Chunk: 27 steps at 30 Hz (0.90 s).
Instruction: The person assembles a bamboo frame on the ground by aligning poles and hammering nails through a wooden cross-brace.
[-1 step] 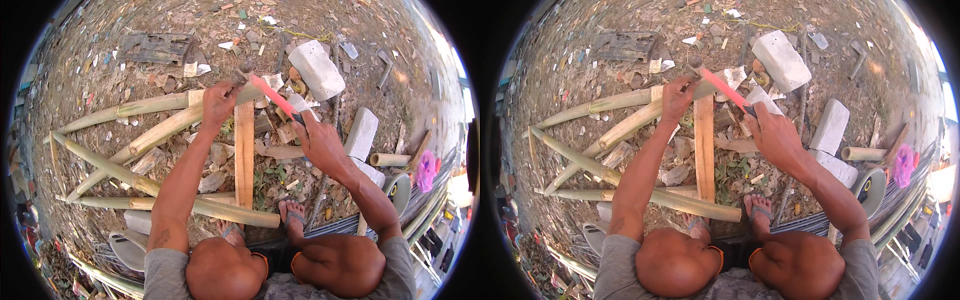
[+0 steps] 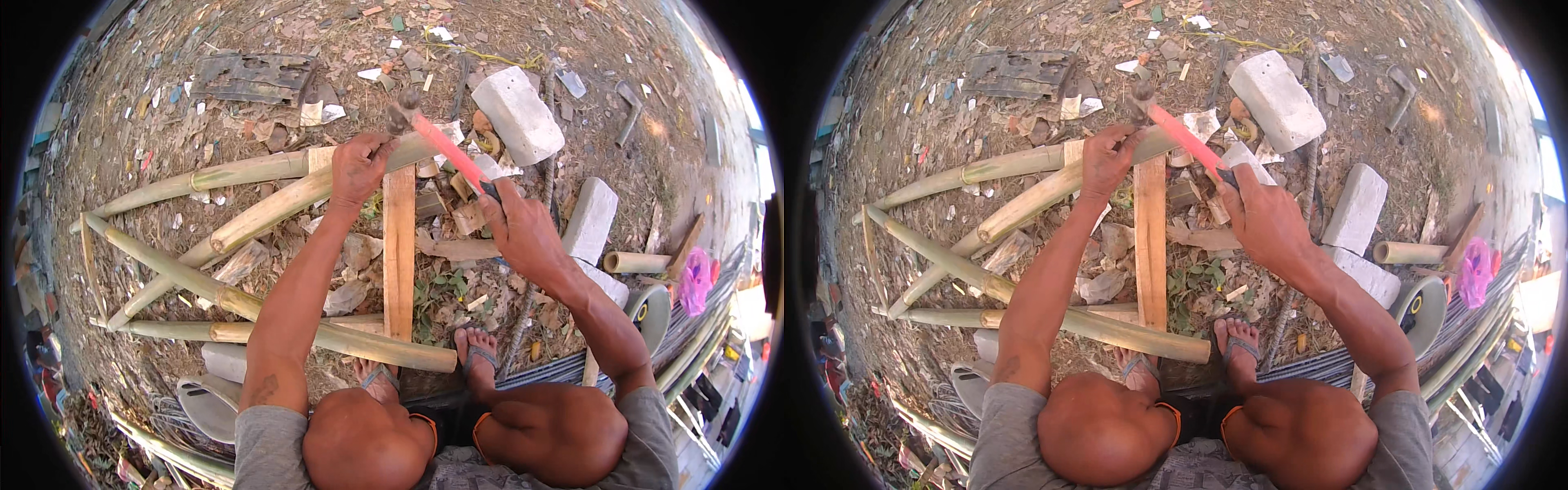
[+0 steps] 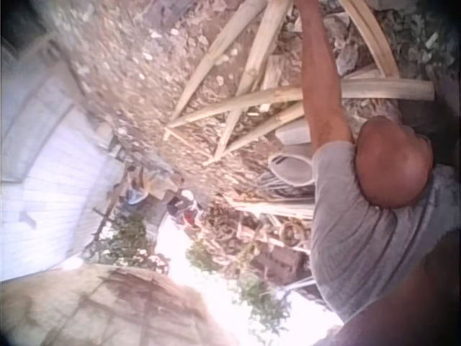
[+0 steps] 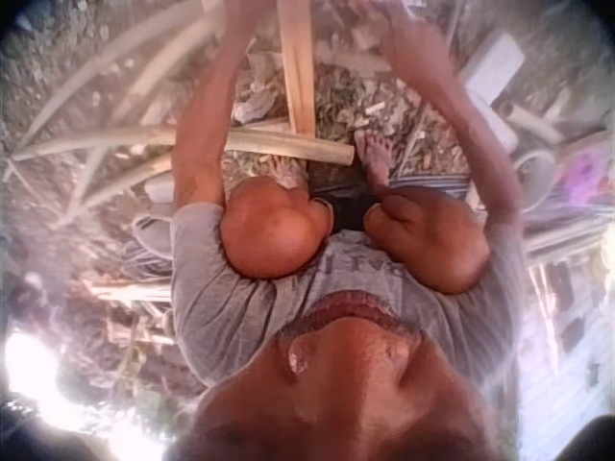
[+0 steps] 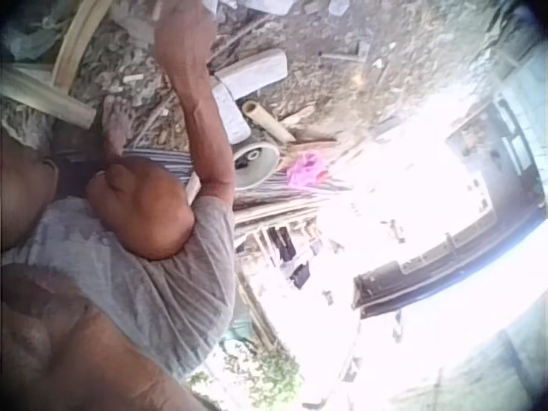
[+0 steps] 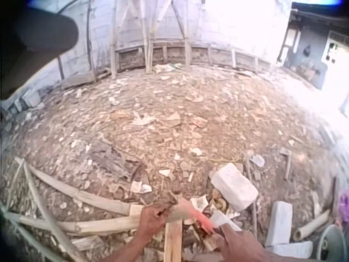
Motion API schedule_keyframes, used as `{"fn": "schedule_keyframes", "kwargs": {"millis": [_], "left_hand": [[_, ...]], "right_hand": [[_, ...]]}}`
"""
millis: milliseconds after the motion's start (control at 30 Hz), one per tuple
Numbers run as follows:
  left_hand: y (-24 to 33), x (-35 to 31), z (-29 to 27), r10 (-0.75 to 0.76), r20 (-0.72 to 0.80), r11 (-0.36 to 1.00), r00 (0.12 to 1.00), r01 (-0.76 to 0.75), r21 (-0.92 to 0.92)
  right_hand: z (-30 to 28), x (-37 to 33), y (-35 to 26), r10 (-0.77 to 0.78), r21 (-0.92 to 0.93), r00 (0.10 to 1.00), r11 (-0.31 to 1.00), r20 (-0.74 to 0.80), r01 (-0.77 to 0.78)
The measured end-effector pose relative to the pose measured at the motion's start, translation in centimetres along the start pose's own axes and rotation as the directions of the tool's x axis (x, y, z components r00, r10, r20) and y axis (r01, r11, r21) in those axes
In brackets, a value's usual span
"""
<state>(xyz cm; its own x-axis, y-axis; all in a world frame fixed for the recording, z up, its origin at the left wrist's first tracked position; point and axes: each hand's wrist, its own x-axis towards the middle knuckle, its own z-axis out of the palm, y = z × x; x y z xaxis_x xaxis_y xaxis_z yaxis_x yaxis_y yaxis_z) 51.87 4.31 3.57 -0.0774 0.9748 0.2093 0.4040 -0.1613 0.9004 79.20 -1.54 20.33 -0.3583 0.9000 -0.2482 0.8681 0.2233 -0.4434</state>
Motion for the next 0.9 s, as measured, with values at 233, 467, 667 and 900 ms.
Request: {"fn": "schedule_keyframes", "kwargs": {"millis": [233, 467, 667, 900], "left_hand": [[-1.1, -0.2, -0.7, 0.028, -0.022, 0.999, 0.999, -0.028, -0.018], [-0.2, -0.1, -0.6, 0.033, 0.005, 0.999, 0.999, -0.034, 0.019], [-0.4, 0.3, -0.2, 0.036, -0.008, 0.998, 0.999, -0.037, -0.059], [-0.3, -0.1, -0.5, 0.013, 0.009, 1.0, 1.0, -0.013, -0.023]], "right_hand": [[-2.5, 0.3, -3.8, 0.041, 0.244, 0.988, 0.97, -0.149, -0.004], [-3.0, 0.8, -3.6, 0.006, 0.146, 0.985, 0.989, -0.171, 0.019], [-0.7, 0.5, -1.4, 0.038, 0.046, 0.996, 0.998, -0.085, -0.034], [-1.3, 0.2, -3.6, -0.023, 0.165, 0.97, 0.984, -0.241, 0.065]]}}
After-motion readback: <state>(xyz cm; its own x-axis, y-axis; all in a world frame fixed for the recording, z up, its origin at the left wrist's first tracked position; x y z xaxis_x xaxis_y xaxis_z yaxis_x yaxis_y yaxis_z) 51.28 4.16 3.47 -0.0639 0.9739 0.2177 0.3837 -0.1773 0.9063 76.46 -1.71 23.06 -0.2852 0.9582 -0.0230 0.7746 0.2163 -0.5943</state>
